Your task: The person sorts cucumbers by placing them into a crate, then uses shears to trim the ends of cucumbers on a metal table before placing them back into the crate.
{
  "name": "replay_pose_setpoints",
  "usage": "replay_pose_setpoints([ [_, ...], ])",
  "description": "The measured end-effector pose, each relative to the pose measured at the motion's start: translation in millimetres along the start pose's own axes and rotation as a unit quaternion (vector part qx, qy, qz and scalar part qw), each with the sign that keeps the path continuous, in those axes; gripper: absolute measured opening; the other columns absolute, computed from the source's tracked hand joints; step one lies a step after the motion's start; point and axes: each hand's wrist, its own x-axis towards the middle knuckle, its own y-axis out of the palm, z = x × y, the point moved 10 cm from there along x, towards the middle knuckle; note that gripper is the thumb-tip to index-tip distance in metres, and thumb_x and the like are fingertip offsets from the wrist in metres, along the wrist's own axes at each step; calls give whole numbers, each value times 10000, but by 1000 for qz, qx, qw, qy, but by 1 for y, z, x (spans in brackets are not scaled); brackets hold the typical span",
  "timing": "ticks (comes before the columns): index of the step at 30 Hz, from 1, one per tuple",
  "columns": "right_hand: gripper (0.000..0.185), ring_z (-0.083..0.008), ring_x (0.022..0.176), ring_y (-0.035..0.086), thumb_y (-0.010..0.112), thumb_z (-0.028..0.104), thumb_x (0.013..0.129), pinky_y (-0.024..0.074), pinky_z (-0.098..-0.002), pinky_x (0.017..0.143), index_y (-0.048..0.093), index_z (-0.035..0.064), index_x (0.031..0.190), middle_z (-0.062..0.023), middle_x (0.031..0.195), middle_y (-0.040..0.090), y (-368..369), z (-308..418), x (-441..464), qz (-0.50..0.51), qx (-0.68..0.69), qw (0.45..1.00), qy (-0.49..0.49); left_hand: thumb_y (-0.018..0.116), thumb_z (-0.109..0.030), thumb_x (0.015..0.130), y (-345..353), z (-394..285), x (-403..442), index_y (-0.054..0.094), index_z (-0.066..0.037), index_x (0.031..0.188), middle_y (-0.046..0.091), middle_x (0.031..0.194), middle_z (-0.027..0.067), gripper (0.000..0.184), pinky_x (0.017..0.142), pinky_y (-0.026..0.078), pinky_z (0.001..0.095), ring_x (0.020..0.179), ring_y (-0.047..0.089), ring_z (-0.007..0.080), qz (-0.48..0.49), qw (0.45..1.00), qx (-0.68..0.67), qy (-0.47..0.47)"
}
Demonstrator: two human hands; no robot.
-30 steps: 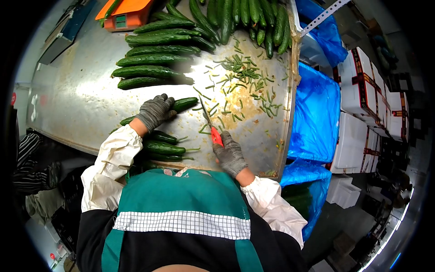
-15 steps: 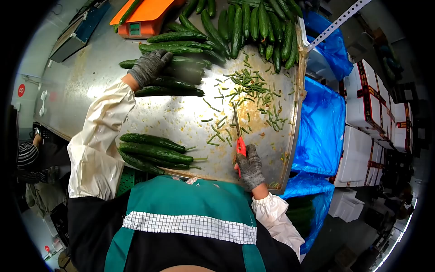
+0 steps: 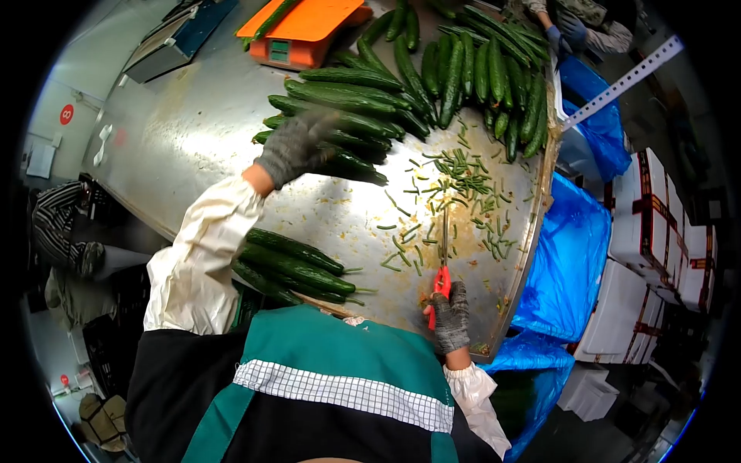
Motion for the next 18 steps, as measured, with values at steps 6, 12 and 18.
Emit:
replay_pose_setpoints([
  [6,223,-158,538,553,472,115,822,463,-263,466,413,60,1029,-70,787,534,-5,0,6,5,-25,1000,-11,516,-259,818,16,72,-80,592,-79,977,603,877,133,252,738,459,353,809,577,280,93,987,-21,-132],
  [12,168,-158,532,540,449,82,808,447,-264,491,420,43,968,-71,770,532,4,8,14,2,-60,998,-18,445,-325,854,71,224,-136,516,-117,1109,596,926,85,337,575,478,322,663,587,199,39,751,-393,-529],
  [18,141,-155,526,535,431,74,799,431,-265,480,426,32,934,-76,754,532,-15,-4,20,-22,-170,985,-33,563,-396,765,134,239,-95,447,-77,1113,573,910,95,487,587,471,355,646,566,241,84,614,-591,-516],
])
